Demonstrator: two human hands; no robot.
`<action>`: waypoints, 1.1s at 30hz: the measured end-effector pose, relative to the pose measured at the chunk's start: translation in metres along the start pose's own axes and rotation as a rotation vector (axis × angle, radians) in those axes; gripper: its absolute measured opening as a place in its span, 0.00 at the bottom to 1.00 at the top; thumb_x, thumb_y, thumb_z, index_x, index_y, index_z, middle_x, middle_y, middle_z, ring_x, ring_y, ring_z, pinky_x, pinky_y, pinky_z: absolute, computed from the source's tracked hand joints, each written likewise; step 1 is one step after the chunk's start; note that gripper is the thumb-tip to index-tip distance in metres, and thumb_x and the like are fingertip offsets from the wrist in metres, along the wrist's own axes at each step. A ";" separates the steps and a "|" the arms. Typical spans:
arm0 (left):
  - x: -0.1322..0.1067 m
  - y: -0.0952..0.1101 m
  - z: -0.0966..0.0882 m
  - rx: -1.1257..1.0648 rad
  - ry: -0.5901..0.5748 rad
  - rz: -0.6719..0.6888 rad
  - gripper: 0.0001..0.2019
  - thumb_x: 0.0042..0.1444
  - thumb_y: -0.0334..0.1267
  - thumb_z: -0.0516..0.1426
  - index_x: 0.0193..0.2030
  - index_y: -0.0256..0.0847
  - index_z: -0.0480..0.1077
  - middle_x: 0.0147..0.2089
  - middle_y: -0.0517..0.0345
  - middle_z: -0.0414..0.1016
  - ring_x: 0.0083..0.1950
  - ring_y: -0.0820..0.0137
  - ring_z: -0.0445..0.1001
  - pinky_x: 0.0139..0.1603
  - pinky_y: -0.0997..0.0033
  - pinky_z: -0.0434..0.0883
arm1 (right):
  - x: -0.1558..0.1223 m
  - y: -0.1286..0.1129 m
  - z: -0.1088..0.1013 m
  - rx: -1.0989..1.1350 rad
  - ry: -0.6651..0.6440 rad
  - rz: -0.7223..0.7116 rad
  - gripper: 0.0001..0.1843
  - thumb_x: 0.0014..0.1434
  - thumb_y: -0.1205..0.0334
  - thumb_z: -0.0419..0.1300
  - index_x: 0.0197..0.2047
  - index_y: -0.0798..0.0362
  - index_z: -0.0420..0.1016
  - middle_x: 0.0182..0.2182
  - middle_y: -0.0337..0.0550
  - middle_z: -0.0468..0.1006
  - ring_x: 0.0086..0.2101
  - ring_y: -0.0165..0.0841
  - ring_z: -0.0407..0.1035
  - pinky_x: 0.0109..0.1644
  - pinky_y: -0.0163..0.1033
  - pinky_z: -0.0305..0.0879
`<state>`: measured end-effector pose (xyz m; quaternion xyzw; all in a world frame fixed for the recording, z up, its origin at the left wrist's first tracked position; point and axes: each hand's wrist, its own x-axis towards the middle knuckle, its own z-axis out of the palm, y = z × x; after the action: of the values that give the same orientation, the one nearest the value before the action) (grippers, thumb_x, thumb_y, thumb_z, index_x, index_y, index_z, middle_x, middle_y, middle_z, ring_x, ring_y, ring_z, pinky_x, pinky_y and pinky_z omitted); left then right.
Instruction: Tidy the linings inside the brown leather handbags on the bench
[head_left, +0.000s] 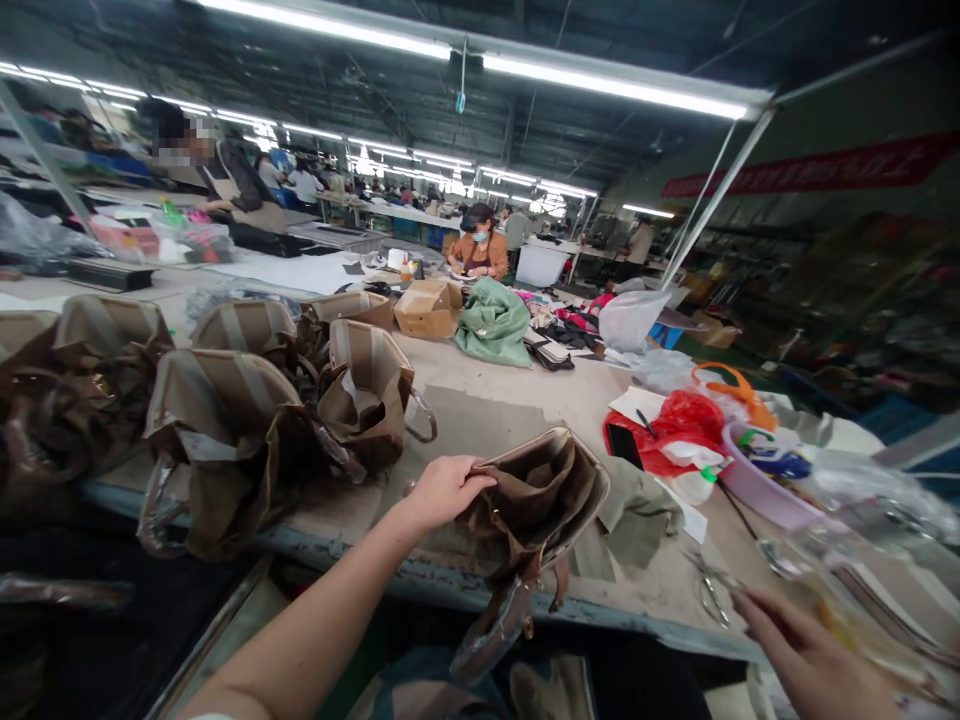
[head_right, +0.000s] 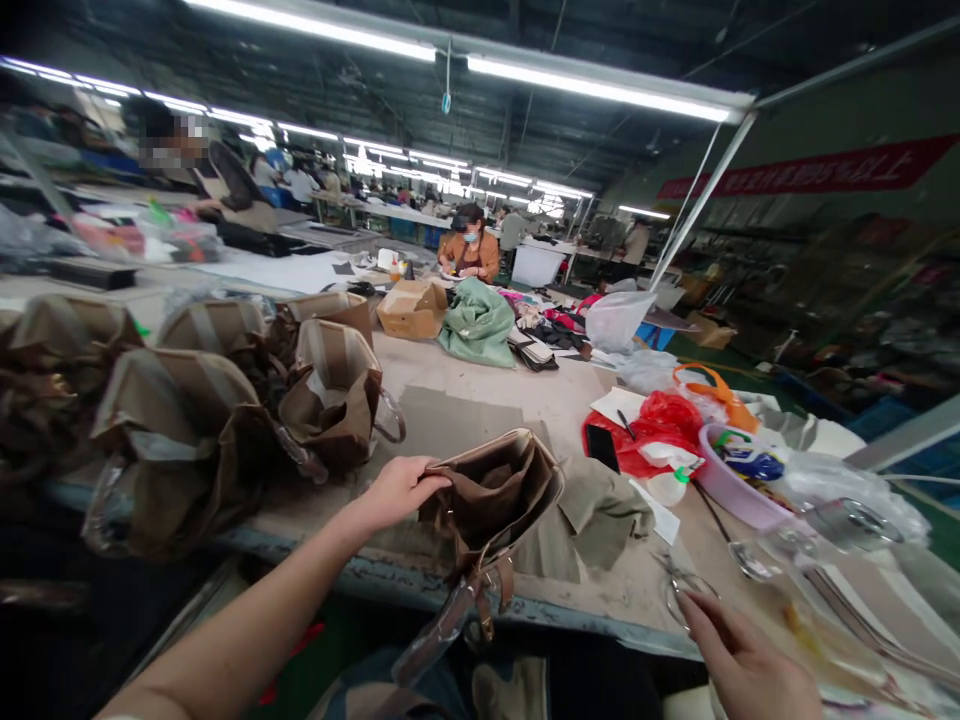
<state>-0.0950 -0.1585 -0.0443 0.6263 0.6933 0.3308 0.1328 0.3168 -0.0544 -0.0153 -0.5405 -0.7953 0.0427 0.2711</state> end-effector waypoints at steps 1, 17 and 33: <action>0.000 0.001 0.000 -0.001 0.002 -0.006 0.15 0.56 0.47 0.49 0.39 0.42 0.72 0.37 0.57 0.76 0.39 0.68 0.72 0.39 0.74 0.65 | 0.005 -0.021 0.002 0.073 -0.046 -0.076 0.16 0.47 0.45 0.58 0.33 0.46 0.76 0.28 0.41 0.78 0.27 0.38 0.72 0.26 0.38 0.67; 0.008 -0.003 0.005 -0.169 -0.016 -0.068 0.14 0.55 0.44 0.51 0.41 0.39 0.72 0.37 0.57 0.76 0.38 0.69 0.72 0.39 0.75 0.67 | 0.091 -0.196 0.080 -0.002 -0.374 -0.774 0.16 0.59 0.54 0.51 0.27 0.51 0.74 0.27 0.41 0.75 0.35 0.33 0.65 0.43 0.40 0.51; 0.009 0.002 0.014 -0.159 0.043 -0.163 0.15 0.57 0.45 0.49 0.36 0.38 0.72 0.33 0.58 0.76 0.34 0.70 0.73 0.35 0.77 0.68 | 0.110 -0.202 0.099 -0.134 -0.316 -0.693 0.17 0.59 0.54 0.50 0.28 0.53 0.73 0.27 0.45 0.77 0.31 0.33 0.68 0.37 0.38 0.52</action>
<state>-0.0872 -0.1462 -0.0514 0.5481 0.7161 0.3862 0.1939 0.0709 -0.0186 0.0157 -0.2430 -0.9638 -0.0207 0.1074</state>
